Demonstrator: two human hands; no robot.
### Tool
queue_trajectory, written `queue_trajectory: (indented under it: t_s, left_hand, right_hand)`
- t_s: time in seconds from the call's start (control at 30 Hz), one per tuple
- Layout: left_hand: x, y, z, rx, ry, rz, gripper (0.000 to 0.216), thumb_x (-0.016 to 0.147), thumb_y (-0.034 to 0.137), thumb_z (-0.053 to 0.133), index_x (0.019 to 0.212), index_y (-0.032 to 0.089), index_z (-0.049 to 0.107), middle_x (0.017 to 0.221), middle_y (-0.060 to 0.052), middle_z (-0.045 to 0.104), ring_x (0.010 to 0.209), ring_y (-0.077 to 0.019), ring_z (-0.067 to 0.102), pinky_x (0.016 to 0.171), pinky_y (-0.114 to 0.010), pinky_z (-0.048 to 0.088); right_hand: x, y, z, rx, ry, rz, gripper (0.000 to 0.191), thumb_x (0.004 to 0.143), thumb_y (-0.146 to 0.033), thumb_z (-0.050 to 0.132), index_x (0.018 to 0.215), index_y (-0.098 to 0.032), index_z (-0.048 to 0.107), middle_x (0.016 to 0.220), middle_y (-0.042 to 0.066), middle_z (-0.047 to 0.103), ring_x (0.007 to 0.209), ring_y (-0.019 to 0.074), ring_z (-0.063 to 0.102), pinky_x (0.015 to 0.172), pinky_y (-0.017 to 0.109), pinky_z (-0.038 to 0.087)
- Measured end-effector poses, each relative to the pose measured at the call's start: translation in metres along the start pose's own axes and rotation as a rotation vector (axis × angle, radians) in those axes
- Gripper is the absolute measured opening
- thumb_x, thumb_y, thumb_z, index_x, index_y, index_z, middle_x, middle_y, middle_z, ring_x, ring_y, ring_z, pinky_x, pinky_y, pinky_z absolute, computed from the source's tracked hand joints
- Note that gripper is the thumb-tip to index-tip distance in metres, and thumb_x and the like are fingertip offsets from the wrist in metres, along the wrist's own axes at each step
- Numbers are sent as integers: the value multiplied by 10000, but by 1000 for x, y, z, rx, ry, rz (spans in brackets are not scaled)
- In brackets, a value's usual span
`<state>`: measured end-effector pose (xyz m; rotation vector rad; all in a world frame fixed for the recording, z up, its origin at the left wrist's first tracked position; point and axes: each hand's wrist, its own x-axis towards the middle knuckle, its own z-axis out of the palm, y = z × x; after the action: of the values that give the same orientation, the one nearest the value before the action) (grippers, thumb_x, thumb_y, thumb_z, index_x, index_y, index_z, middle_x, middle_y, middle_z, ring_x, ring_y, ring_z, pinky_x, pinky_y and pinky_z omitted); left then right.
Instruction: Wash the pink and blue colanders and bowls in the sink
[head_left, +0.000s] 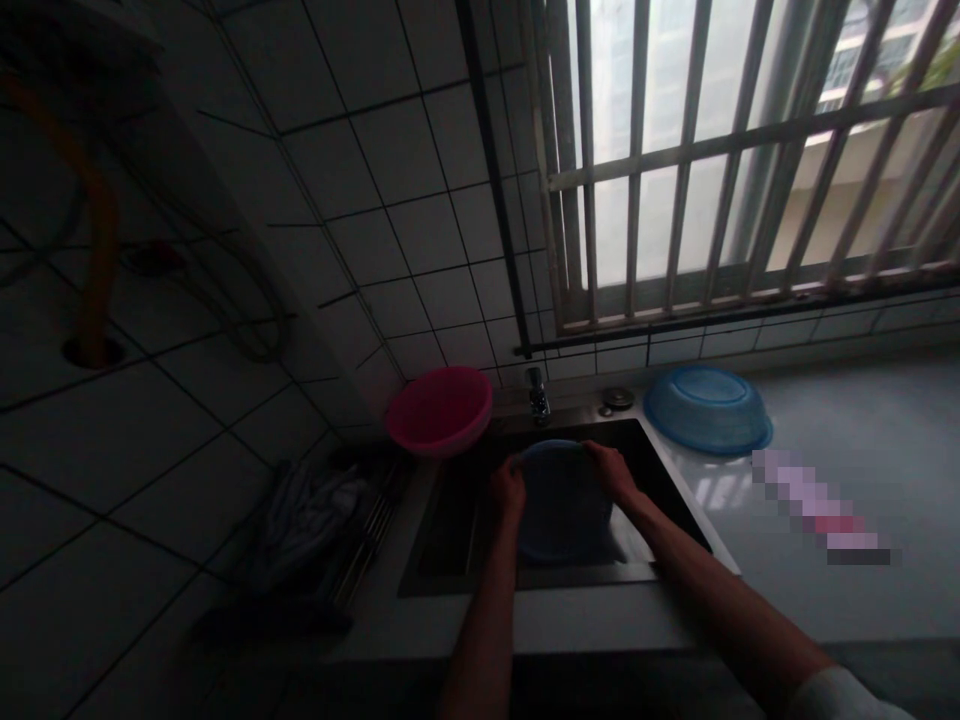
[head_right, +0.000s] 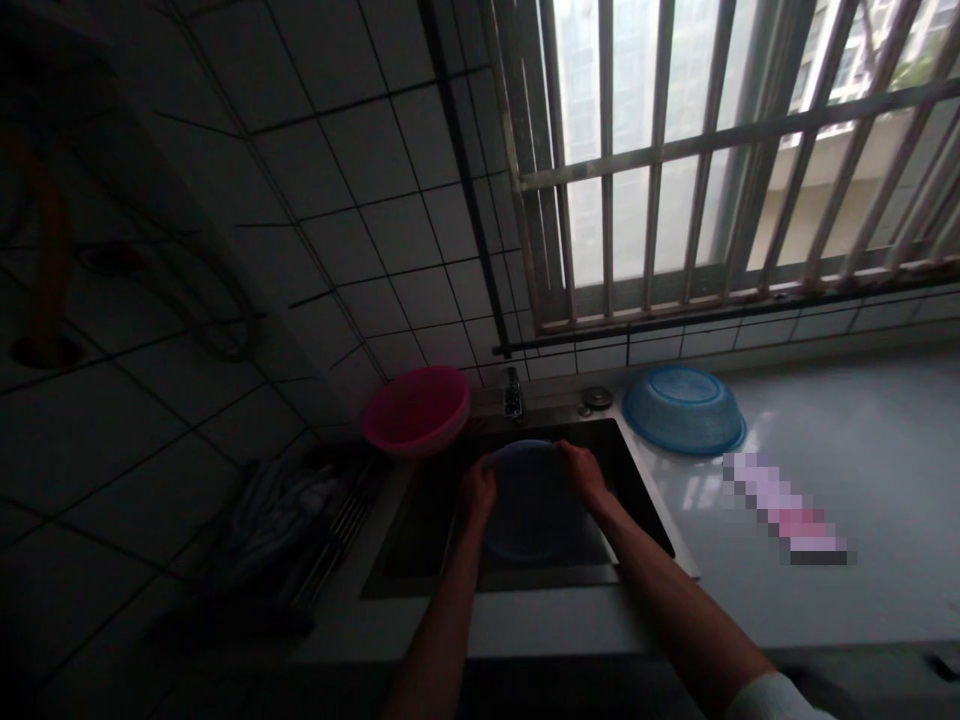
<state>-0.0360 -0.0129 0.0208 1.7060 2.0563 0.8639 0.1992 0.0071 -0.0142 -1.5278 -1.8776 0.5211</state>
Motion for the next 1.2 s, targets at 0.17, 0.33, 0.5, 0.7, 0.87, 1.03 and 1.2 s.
queue_trajectory:
  t_s: [0.17,0.33,0.5,0.7,0.87,1.03,1.2]
  left_hand:
    - [-2,3,6,55,-56,-8,329,1029,291,522,1295,270,715,1251,-90,767,1153,-229,715,975,-312,516]
    - [-7,7,14,81,-217,147,316,1000,215,549,1218,329,746,1202,-24,784,1152,-207,711,982,-291,508]
    - [1,0,2,22,-11,4,347,1025,221,501,1305,248,704,1294,-75,752,1206,-204,690,1040,-299,498]
    - [-4,7,3,11,-95,97,399,968,242,631,1357,310,683,1376,-40,716,1247,-202,675,1066,-303,496]
    - [-4,4,3,83,-140,79,327,1008,275,565,1287,318,732,1258,-47,773,1180,-225,713,1013,-317,518]
    - [4,-8,0,22,-16,-36,364,1047,391,501,1297,249,725,1270,-95,764,1175,-236,716,980,-314,531]
    - [-2,2,13,64,-183,130,288,1012,310,578,1239,301,756,1228,-49,783,1145,-205,724,962,-273,526]
  right_hand:
    - [-2,-6,5,-43,-3,-44,389,1008,-182,479,1314,-250,711,1219,80,778,1075,246,752,934,303,547]
    - [-2,-21,21,-50,-121,-197,473,951,-93,493,1327,-283,709,1309,49,746,1153,226,726,997,298,530]
    - [2,0,-2,64,44,-79,391,999,-161,471,1286,-254,721,1166,63,794,1051,242,756,913,302,555]
    - [-1,-10,1,24,-47,-142,447,962,-86,460,1292,-239,720,1248,61,768,1124,225,732,987,295,528]
    - [2,-11,11,98,-30,-195,464,956,-90,462,1328,-224,704,1306,64,744,1188,228,709,1053,327,511]
    - [4,9,1,172,48,-49,369,1002,-205,487,1277,-215,732,1182,88,788,1062,275,753,958,373,565]
    - [1,-8,14,67,-28,-172,487,925,-74,486,1330,-220,714,1326,83,734,1205,243,701,1076,345,504]
